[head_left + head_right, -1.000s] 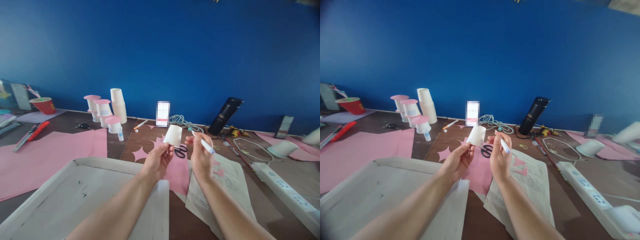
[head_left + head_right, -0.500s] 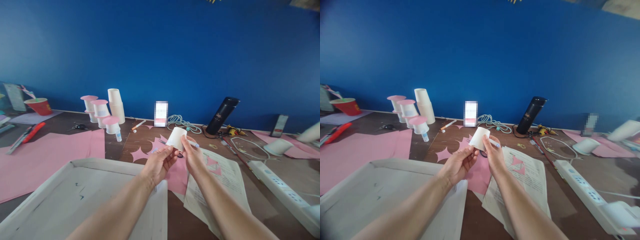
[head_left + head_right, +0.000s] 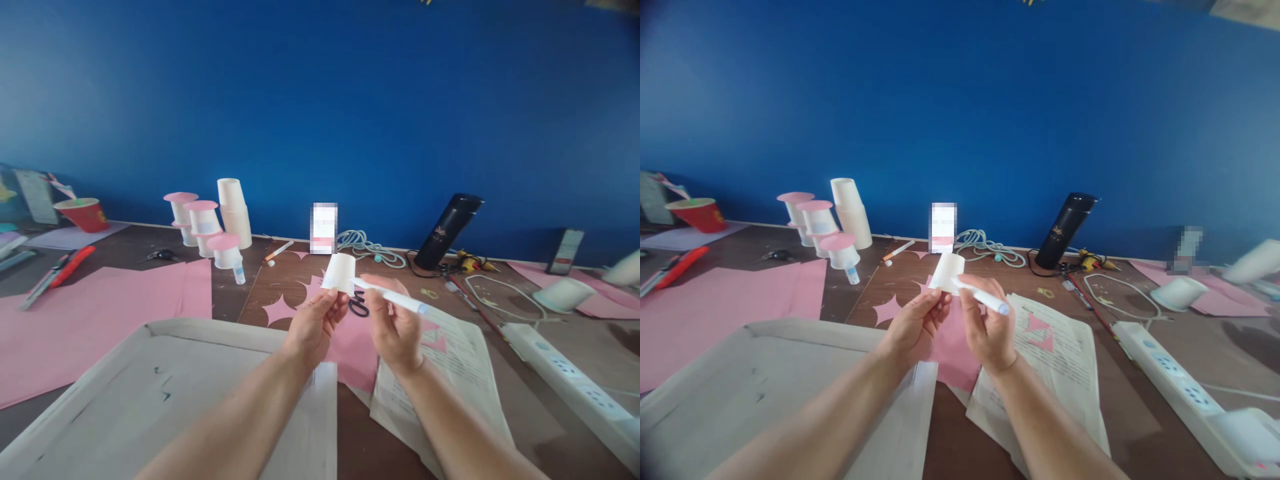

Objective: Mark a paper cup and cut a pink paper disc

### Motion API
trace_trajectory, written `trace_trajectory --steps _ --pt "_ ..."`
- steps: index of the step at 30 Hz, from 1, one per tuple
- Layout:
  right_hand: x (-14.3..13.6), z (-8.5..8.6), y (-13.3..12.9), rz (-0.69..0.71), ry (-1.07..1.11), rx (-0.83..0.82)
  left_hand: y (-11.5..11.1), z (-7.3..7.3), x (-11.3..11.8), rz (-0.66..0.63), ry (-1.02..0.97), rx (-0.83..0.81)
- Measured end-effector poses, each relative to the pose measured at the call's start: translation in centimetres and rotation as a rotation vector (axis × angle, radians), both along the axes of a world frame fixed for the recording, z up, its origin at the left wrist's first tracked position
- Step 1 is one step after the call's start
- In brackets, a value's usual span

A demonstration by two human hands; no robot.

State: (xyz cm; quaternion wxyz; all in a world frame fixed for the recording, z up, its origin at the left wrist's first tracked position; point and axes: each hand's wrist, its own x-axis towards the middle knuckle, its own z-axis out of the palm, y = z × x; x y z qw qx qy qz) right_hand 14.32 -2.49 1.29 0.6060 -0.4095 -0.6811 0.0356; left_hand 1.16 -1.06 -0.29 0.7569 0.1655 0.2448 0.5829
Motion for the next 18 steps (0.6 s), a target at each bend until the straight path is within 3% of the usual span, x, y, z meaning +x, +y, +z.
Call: trace_trajectory --steps 3,18 --pt "-0.12 0.16 -0.28 0.003 -0.126 0.033 0.06 -0.16 0.03 -0.005 -0.003 0.007" --pt "-0.23 0.53 0.04 -0.150 -0.247 0.073 -0.09 0.16 0.00 -0.014 0.001 -0.004"
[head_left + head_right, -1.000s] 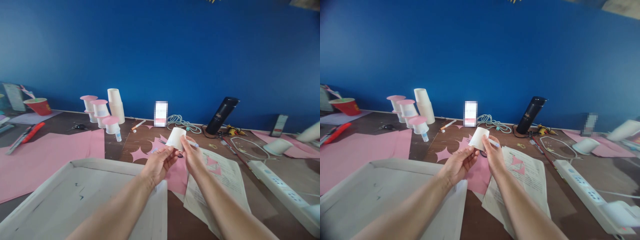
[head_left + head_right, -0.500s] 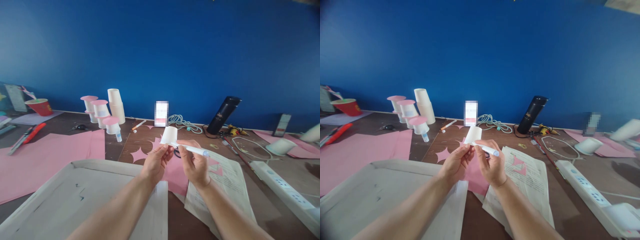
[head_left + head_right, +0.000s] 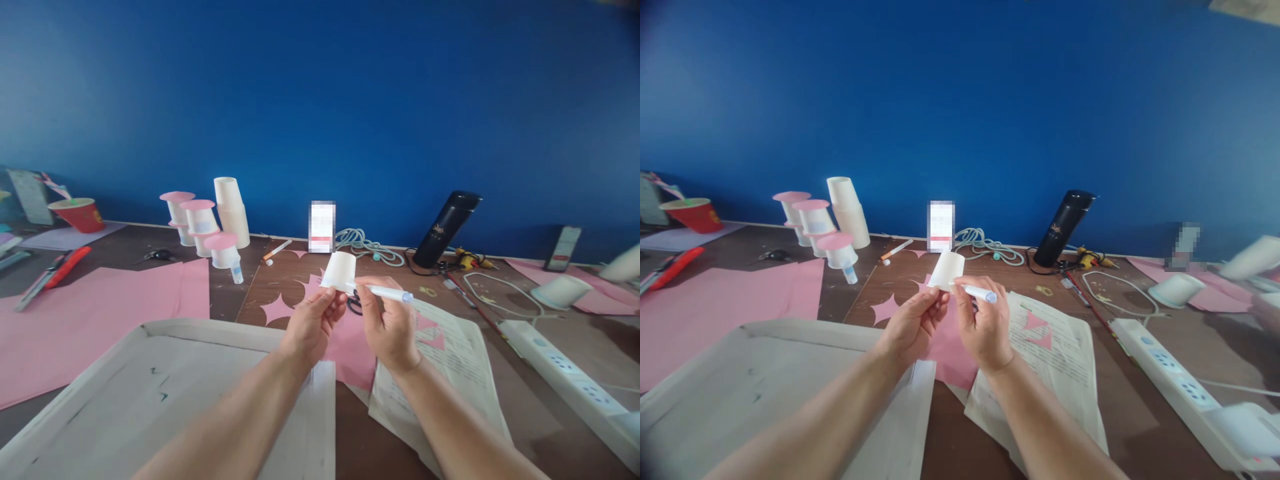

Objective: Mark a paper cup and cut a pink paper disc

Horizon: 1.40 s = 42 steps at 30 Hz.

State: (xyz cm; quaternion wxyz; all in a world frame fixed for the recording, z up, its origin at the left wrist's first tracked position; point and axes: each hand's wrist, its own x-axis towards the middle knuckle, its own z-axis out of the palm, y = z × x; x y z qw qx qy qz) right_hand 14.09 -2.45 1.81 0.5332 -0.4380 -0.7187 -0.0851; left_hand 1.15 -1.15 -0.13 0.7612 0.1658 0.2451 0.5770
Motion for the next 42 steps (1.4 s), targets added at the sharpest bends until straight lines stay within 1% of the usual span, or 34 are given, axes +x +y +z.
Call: trace_trajectory --steps 4,11,16,21,26,31,42 --pt "-0.20 -0.01 0.00 0.026 -0.043 -0.002 0.03 0.02 -0.03 -0.008 -0.004 -0.001" --pt "-0.25 0.01 -0.04 0.008 -0.043 -0.002 0.05 -0.02 -0.03 -0.004 -0.011 -0.005" --pt "-0.24 -0.04 -0.24 0.010 -0.004 -0.001 -0.05 0.13 -0.05 0.003 -0.013 -0.017" --pt "-0.13 -0.19 -0.21 -0.018 0.076 0.036 0.03 0.21 -0.14 0.023 -0.015 -0.016" --pt "-0.08 -0.18 0.06 -0.017 -0.010 -0.008 0.07 -0.05 -0.13 0.007 -0.002 -0.012" --pt "-0.17 -0.03 -0.05 -0.043 0.022 0.010 0.01 0.03 -0.14 0.004 0.005 -0.004" --pt "-0.23 -0.28 0.02 -0.011 -0.030 -0.009 -0.11 0.19 -0.11 -0.009 0.020 -0.003"
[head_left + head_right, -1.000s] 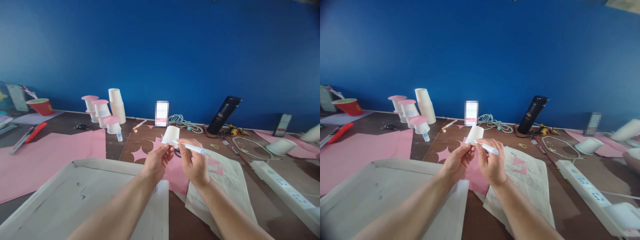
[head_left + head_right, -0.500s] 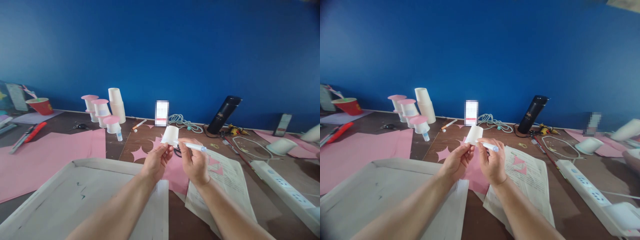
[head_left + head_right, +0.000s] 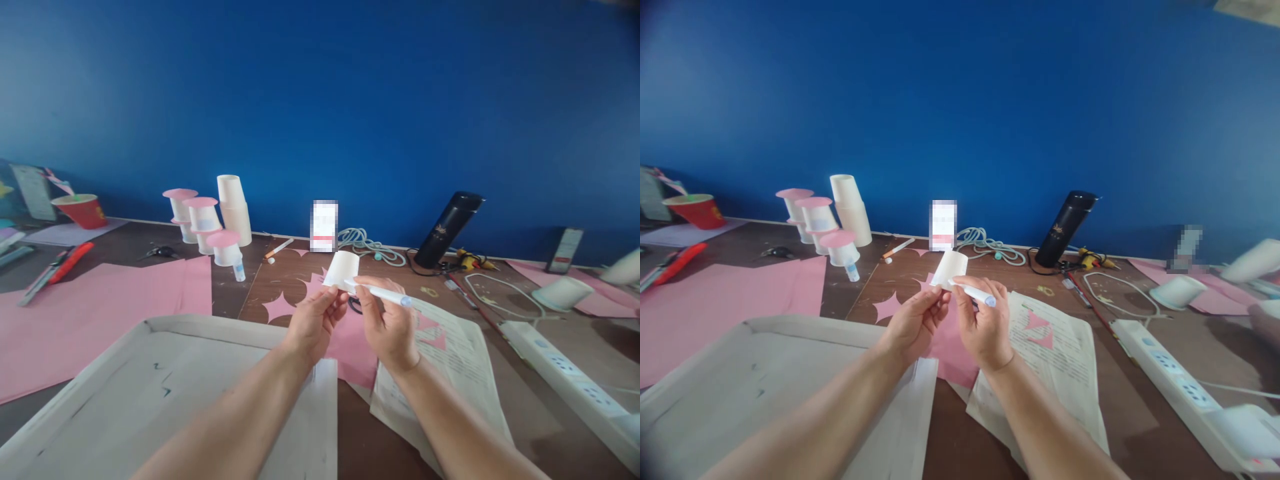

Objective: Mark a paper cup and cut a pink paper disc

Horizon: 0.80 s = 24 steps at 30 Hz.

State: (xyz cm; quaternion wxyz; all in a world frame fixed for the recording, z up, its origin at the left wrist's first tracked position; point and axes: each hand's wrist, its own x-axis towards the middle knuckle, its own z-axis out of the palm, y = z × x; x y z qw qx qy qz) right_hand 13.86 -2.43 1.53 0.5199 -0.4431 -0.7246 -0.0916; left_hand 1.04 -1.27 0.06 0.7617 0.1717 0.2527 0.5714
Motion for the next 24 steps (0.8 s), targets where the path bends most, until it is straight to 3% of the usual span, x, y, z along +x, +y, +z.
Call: trace_trajectory --steps 7,21,24 --pt "-0.1 0.1 -0.2 0.002 0.054 0.077 0.0 0.1 0.2 0.024 0.050 0.028" --pt "-0.2 0.1 -0.2 -0.010 -0.050 0.019 0.3 -1.0 0.5 0.053 0.159 0.117" --pt "-0.3 0.1 -0.3 0.006 0.057 -0.006 0.3 -1.0 0.5 0.064 0.179 0.114"
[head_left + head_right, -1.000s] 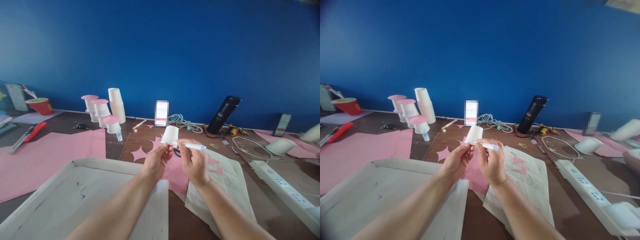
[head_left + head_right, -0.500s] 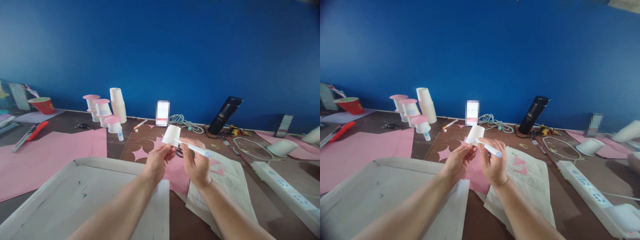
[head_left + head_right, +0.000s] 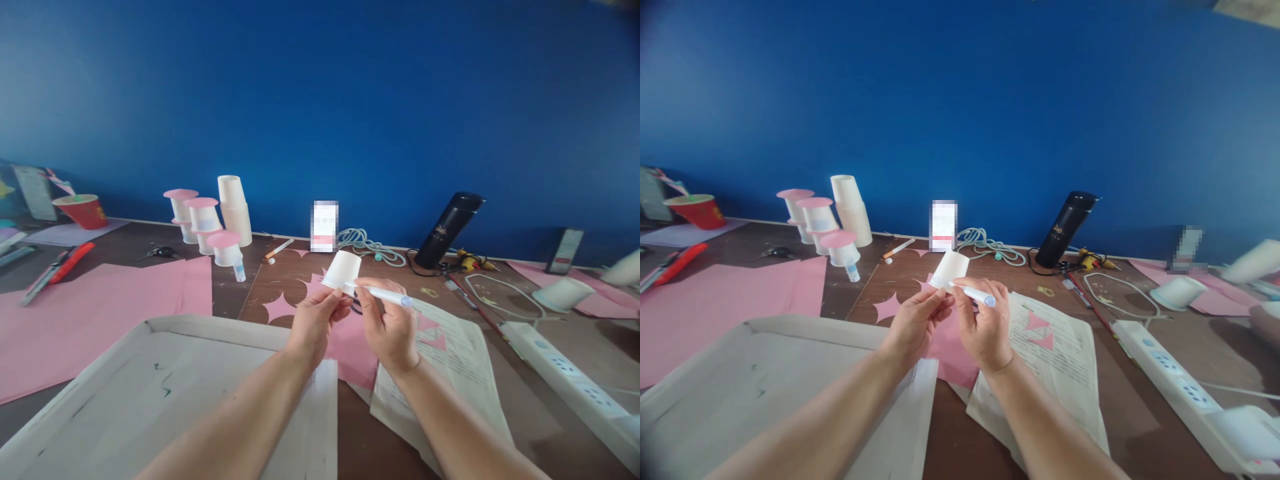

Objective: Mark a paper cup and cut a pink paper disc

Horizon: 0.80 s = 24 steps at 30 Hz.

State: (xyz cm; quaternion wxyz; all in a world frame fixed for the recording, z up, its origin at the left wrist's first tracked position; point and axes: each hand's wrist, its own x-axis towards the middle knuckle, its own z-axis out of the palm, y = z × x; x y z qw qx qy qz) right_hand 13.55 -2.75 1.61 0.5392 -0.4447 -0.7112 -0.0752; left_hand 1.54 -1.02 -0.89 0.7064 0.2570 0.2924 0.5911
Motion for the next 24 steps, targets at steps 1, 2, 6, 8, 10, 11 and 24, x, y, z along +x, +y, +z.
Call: trace_trajectory --steps 1,2,6,8,10,11,24 --pt "0.0 0.0 0.1 0.009 0.101 -0.017 0.0 0.0 0.0 0.007 0.010 -0.001" --pt "0.1 -0.1 0.3 0.017 0.221 -0.037 -0.1 0.1 0.0 0.016 0.023 -0.005" --pt "1.1 -0.7 2.2 0.043 0.685 -0.148 -0.2 0.3 0.1 0.047 0.107 -0.016" --pt "1.7 -1.4 3.3 0.090 0.898 -0.297 -0.3 0.5 0.2 0.054 0.157 -0.002" --pt "1.9 -2.0 4.1 0.197 1.002 -0.491 -0.4 0.6 0.3 0.059 0.207 0.018" --pt "1.9 -2.2 4.3 0.265 1.040 -0.549 -0.5 0.7 0.4 0.061 0.234 0.031" --pt "0.6 -2.0 3.6 0.477 1.277 -0.734 -1.8 -0.5 1.0 0.227 0.815 0.515"
